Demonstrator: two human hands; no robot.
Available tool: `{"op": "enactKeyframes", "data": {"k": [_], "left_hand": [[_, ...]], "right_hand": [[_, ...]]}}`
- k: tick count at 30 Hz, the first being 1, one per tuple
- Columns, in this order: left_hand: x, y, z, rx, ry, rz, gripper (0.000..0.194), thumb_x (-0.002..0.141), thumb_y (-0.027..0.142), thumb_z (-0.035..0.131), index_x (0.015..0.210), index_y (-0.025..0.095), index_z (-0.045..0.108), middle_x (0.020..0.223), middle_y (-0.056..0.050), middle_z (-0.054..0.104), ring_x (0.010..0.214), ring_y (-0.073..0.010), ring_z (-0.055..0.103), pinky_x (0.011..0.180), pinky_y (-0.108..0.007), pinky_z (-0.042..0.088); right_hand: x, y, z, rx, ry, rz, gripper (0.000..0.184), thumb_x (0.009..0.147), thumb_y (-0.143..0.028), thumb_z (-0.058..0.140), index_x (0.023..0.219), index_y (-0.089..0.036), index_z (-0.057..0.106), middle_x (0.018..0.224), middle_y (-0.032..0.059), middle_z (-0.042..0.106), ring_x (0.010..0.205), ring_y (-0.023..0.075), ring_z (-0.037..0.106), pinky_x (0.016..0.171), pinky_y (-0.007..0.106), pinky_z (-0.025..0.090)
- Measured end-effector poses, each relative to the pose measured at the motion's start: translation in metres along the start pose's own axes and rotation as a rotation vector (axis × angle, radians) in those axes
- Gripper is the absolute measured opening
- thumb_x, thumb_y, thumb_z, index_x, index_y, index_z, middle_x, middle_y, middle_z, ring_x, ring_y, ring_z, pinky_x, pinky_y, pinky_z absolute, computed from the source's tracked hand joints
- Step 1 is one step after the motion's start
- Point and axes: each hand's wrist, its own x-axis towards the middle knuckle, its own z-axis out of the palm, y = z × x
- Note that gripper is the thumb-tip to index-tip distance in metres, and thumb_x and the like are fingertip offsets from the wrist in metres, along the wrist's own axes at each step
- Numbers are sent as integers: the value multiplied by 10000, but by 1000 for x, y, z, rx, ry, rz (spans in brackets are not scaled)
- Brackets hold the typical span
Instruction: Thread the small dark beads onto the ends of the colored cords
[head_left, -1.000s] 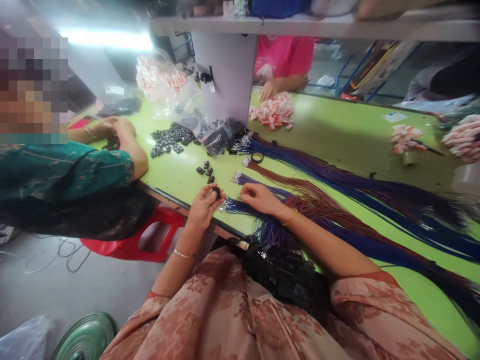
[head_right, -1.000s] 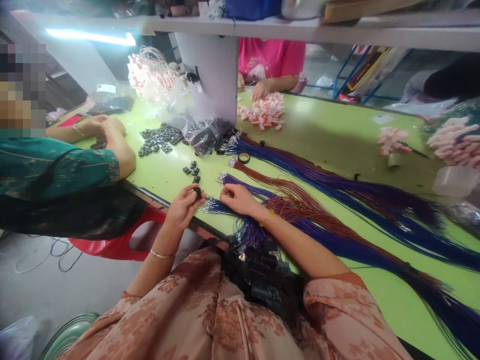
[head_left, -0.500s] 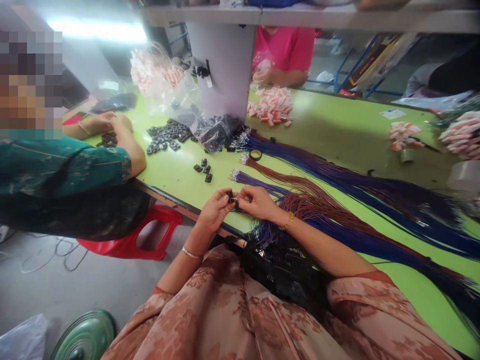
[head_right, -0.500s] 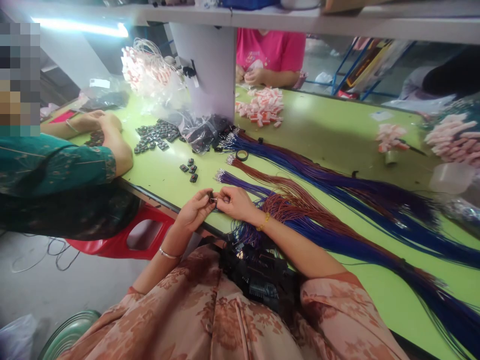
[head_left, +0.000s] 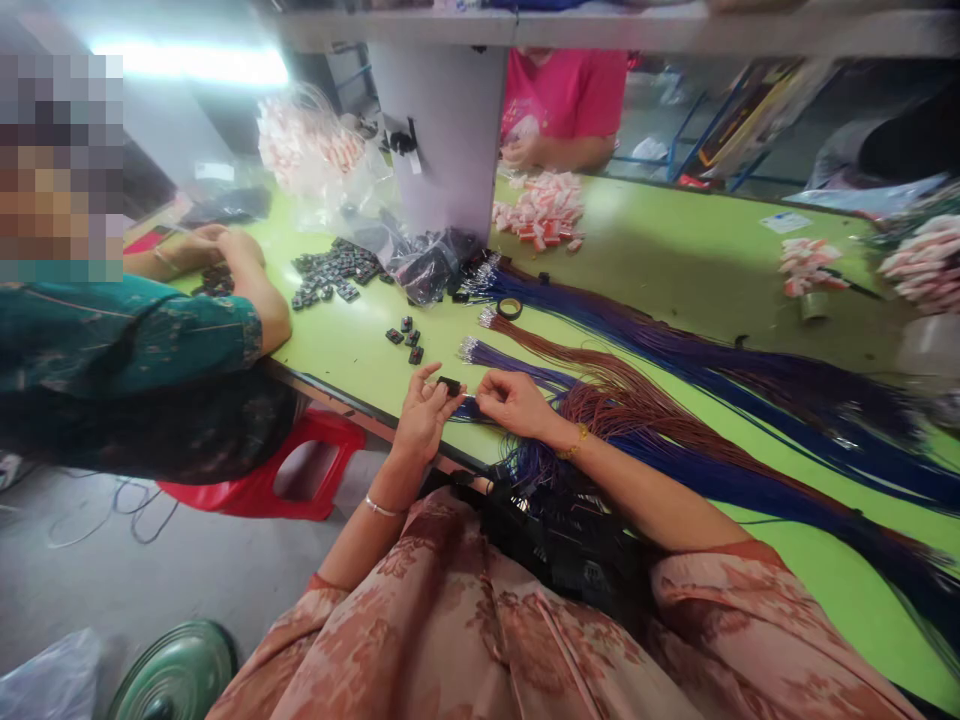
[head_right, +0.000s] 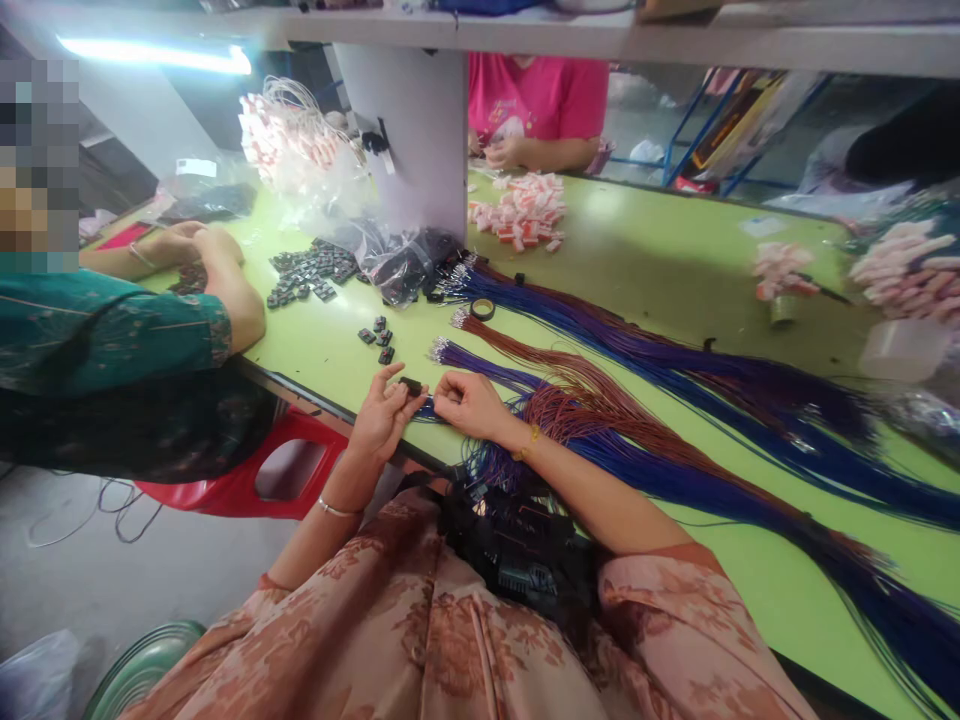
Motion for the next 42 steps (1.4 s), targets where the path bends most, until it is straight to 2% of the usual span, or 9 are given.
{"op": "enactKeyframes", "data": {"k": [4, 9, 14, 20, 26, 35, 42], "left_hand": [[-2, -4, 6, 36, -27, -30, 335, 683, 256, 755, 951, 161, 579, 810, 5, 615, 767, -101, 628, 801, -271, 502], [-3, -8, 2, 68, -78, -144, 289, 628, 209, 790, 794, 146, 562, 692, 18, 620, 603, -57, 566, 602, -173, 450], [0, -7, -2, -63, -132, -173, 340, 680, 133, 729, 1000, 156, 617, 823, -6, 634, 731, -74, 594, 692, -189, 471], [5, -4, -6, -153, -189, -200, 289, 715, 90, 674, 998, 141, 646, 850, -30, 632, 763, -83, 591, 738, -200, 469], [3, -2, -6, -147, -217, -212, 296, 726, 90, 661, 1016, 145, 650, 885, -37, 636, 769, -88, 588, 741, -208, 464], [0, -1, -4, -58, -208, -166, 331, 704, 151, 709, 1030, 163, 652, 895, -27, 628, 787, -84, 577, 736, -197, 453], [-7, -8, 4, 180, -136, 10, 333, 692, 211, 726, 1013, 165, 652, 837, -14, 621, 715, -83, 547, 692, -206, 438]], "right_hand": [[3, 1, 0, 152, -101, -10, 142, 737, -277, 536, 657, -161, 522, 581, -41, 482, 537, 75, 367, 516, 205, 296], [6, 7, -2, 212, -58, 30, 179, 761, -340, 540, 723, -165, 533, 609, -37, 502, 546, 83, 391, 523, 214, 317], [4, 8, -1, 74, 51, 32, 126, 718, -280, 541, 677, -161, 539, 568, -44, 482, 522, 77, 378, 510, 210, 296], [1, 6, 1, -111, 54, -42, 88, 678, -225, 532, 620, -159, 535, 536, -49, 479, 503, 68, 374, 504, 206, 267], [1, 7, 2, -184, 56, -74, 100, 682, -222, 537, 603, -161, 538, 535, -48, 488, 501, 68, 377, 508, 211, 259], [0, 4, 3, -199, 54, -66, 96, 681, -220, 542, 603, -164, 544, 533, -45, 495, 497, 74, 381, 505, 215, 255], [0, 5, 2, -273, 22, -161, 104, 732, -214, 539, 641, -165, 541, 585, -21, 521, 535, 87, 392, 534, 222, 258]]}}
